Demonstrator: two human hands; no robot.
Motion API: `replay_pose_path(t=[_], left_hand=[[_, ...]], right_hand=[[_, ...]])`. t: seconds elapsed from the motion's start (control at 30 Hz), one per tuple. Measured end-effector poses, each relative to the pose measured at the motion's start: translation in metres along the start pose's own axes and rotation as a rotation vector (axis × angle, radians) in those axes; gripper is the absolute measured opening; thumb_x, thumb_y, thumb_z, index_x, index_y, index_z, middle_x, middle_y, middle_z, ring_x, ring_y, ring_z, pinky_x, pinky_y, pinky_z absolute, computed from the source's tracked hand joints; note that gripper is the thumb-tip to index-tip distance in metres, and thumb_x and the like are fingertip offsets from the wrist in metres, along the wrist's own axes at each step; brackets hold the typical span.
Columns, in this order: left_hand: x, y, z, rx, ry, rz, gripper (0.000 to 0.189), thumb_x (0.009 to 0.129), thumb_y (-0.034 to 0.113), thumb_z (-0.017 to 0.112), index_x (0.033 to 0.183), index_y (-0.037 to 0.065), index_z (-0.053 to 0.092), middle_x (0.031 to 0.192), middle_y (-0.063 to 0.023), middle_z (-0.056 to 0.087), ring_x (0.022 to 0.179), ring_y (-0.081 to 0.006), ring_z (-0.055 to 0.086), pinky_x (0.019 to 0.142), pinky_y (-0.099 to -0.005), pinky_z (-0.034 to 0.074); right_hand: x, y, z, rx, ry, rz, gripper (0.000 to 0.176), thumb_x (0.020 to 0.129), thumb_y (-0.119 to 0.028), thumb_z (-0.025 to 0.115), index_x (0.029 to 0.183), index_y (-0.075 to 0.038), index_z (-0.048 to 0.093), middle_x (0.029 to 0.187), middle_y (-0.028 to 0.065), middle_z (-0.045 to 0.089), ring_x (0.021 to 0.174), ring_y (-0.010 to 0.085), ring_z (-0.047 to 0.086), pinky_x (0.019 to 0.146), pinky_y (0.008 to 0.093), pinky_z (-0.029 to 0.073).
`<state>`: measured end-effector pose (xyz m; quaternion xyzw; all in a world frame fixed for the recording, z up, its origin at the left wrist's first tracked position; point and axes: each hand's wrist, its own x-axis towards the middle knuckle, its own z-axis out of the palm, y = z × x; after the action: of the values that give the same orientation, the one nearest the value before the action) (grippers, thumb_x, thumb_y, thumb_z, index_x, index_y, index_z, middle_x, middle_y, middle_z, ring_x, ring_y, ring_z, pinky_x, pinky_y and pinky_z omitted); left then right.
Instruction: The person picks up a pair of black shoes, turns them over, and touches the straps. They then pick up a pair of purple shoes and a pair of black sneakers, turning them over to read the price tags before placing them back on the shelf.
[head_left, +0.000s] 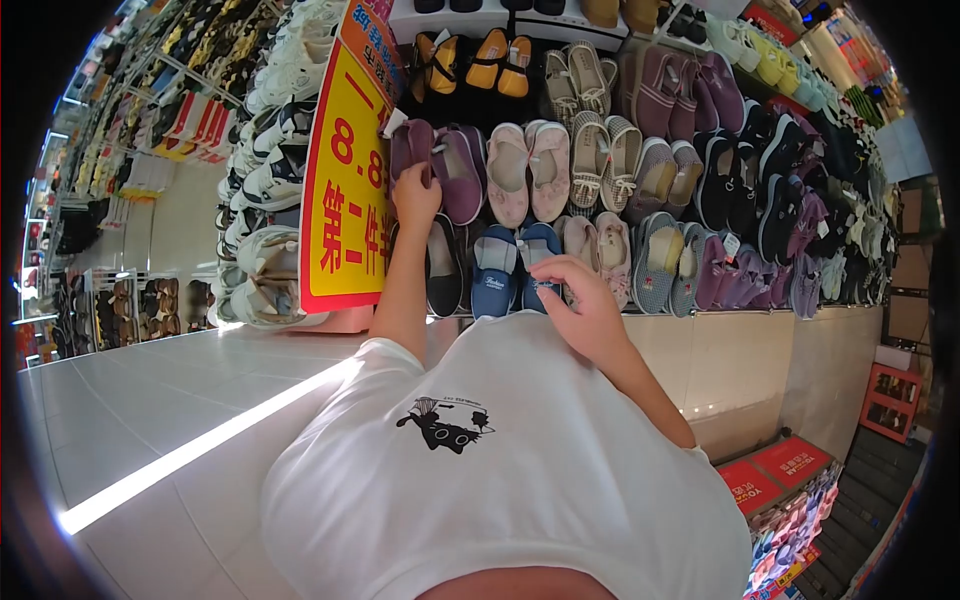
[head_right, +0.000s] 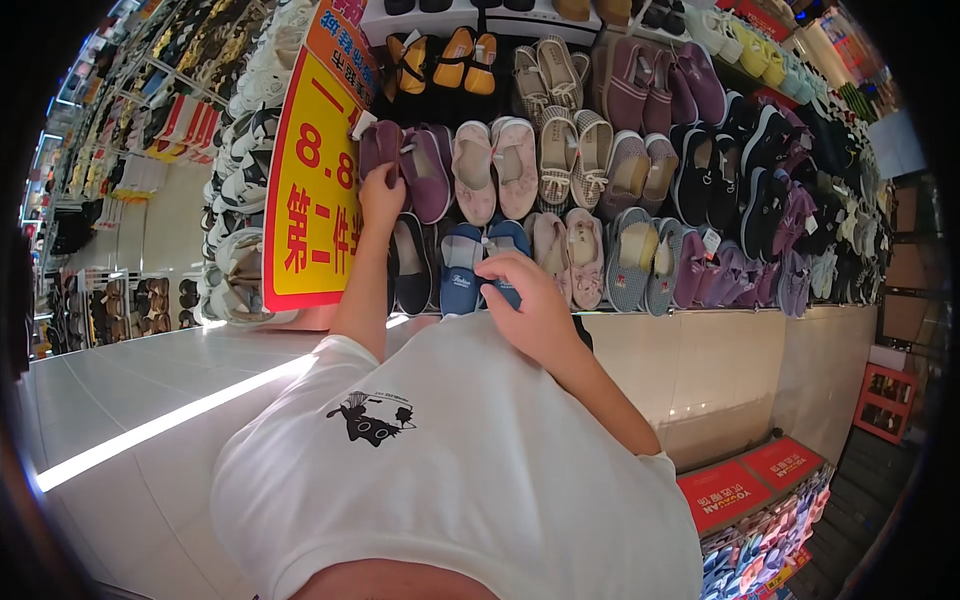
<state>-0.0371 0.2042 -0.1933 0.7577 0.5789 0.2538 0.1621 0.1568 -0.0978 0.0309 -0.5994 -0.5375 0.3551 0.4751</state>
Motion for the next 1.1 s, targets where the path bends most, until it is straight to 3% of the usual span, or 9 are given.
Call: replay_pose_path(t=[0.07, 0.2, 0.33, 0.53, 0.6, 0.67, 0.87, 0.9, 1.1], left_hand=[[0.006, 0.0, -0.003, 0.051, 0.198, -0.036, 0.051, 0.08, 0.025, 0.077, 0.129, 0.012, 0.068, 0.138, -0.0164, 0.06, 0.131, -0.039, 0.054, 0.11, -0.0532, 0.04], [0.005, -0.006, -0.013, 0.145, -0.031, -0.175, 0.055, 0.077, 0.029, 0.082, 0.127, 0.011, 0.068, 0.149, -0.0176, 0.049, 0.133, -0.041, 0.051, 0.114, -0.053, 0.036], [0.0, 0.014, -0.018, 0.256, -0.031, -0.163, 0.054, 0.073, 0.031, 0.082, 0.121, 0.007, 0.071, 0.149, -0.0165, 0.049, 0.13, -0.0404, 0.053, 0.11, -0.0518, 0.041], [0.012, 0.026, -0.014, -0.193, 0.107, 0.068, 0.048, 0.075, 0.026, 0.078, 0.112, -0.002, 0.07, 0.132, -0.0216, 0.059, 0.117, -0.0403, 0.062, 0.101, -0.0419, 0.051], [0.002, 0.046, -0.011, -0.156, 0.015, 0.179, 0.05, 0.08, 0.031, 0.08, 0.114, -0.003, 0.068, 0.132, -0.0228, 0.059, 0.122, -0.0415, 0.06, 0.104, -0.0449, 0.05], [-0.012, 0.053, -0.01, -0.166, -0.115, 0.163, 0.052, 0.083, 0.033, 0.079, 0.119, -0.002, 0.066, 0.135, -0.0224, 0.059, 0.124, -0.0408, 0.06, 0.104, -0.0446, 0.05], [-0.053, 0.016, -0.026, -0.304, -0.042, -0.012, 0.047, 0.087, 0.029, 0.076, 0.123, 0.0, 0.065, 0.122, -0.021, 0.065, 0.11, -0.0389, 0.067, 0.096, -0.0465, 0.053], [-0.065, 0.012, -0.036, -0.218, -0.02, -0.066, 0.042, 0.087, 0.028, 0.073, 0.118, 0.001, 0.065, 0.112, -0.0207, 0.069, 0.104, -0.0398, 0.069, 0.091, -0.048, 0.054], [-0.131, -0.005, -0.056, 0.137, -0.227, -0.239, 0.035, 0.086, 0.025, 0.072, 0.109, 0.001, 0.066, 0.108, -0.0237, 0.071, 0.1, -0.0426, 0.069, 0.085, -0.0518, 0.055]], right_hand=[[-0.003, 0.002, -0.001, 0.002, 0.009, 0.022, 0.022, 0.091, 0.001, 0.066, 0.113, 0.001, 0.067, 0.112, 0.01, 0.069, 0.103, 0.0235, 0.068, 0.091, 0.0334, 0.053], [-0.014, 0.005, -0.003, -0.015, 0.008, 0.037, 0.022, 0.091, -0.001, 0.067, 0.113, 0.0, 0.067, 0.11, 0.0098, 0.069, 0.102, 0.0233, 0.068, 0.091, 0.0336, 0.053], [-0.018, 0.006, -0.009, -0.029, 0.006, 0.022, 0.022, 0.091, -0.002, 0.067, 0.113, 0.0, 0.067, 0.11, 0.0099, 0.069, 0.102, 0.0238, 0.068, 0.092, 0.0342, 0.053], [-0.027, 0.005, -0.016, -0.076, -0.017, 0.048, 0.023, 0.092, 0.002, 0.067, 0.115, 0.002, 0.067, 0.115, 0.0088, 0.068, 0.104, 0.0186, 0.065, 0.093, 0.0305, 0.051], [-0.028, 0.01, -0.018, -0.057, -0.023, 0.072, 0.023, 0.092, 0.002, 0.067, 0.115, 0.002, 0.067, 0.115, 0.0087, 0.068, 0.104, 0.0185, 0.065, 0.093, 0.0304, 0.051], [-0.028, 0.01, -0.02, -0.05, -0.03, 0.093, 0.023, 0.092, 0.002, 0.067, 0.115, 0.001, 0.067, 0.114, 0.0085, 0.068, 0.104, 0.0184, 0.065, 0.093, 0.0304, 0.051], [-0.031, 0.012, -0.023, -0.059, -0.071, 0.118, 0.022, 0.093, 0.001, 0.067, 0.114, -0.001, 0.067, 0.111, 0.0078, 0.068, 0.102, 0.0182, 0.065, 0.092, 0.0305, 0.051], [-0.029, 0.015, -0.022, -0.061, -0.069, 0.128, 0.021, 0.093, 0.0, 0.067, 0.114, -0.001, 0.067, 0.111, 0.0078, 0.068, 0.102, 0.0182, 0.065, 0.092, 0.0305, 0.051], [-0.02, 0.017, -0.014, -0.051, -0.147, 0.144, 0.021, 0.093, -0.003, 0.066, 0.115, -0.001, 0.067, 0.11, 0.0077, 0.068, 0.102, 0.0185, 0.066, 0.092, 0.0311, 0.051]])
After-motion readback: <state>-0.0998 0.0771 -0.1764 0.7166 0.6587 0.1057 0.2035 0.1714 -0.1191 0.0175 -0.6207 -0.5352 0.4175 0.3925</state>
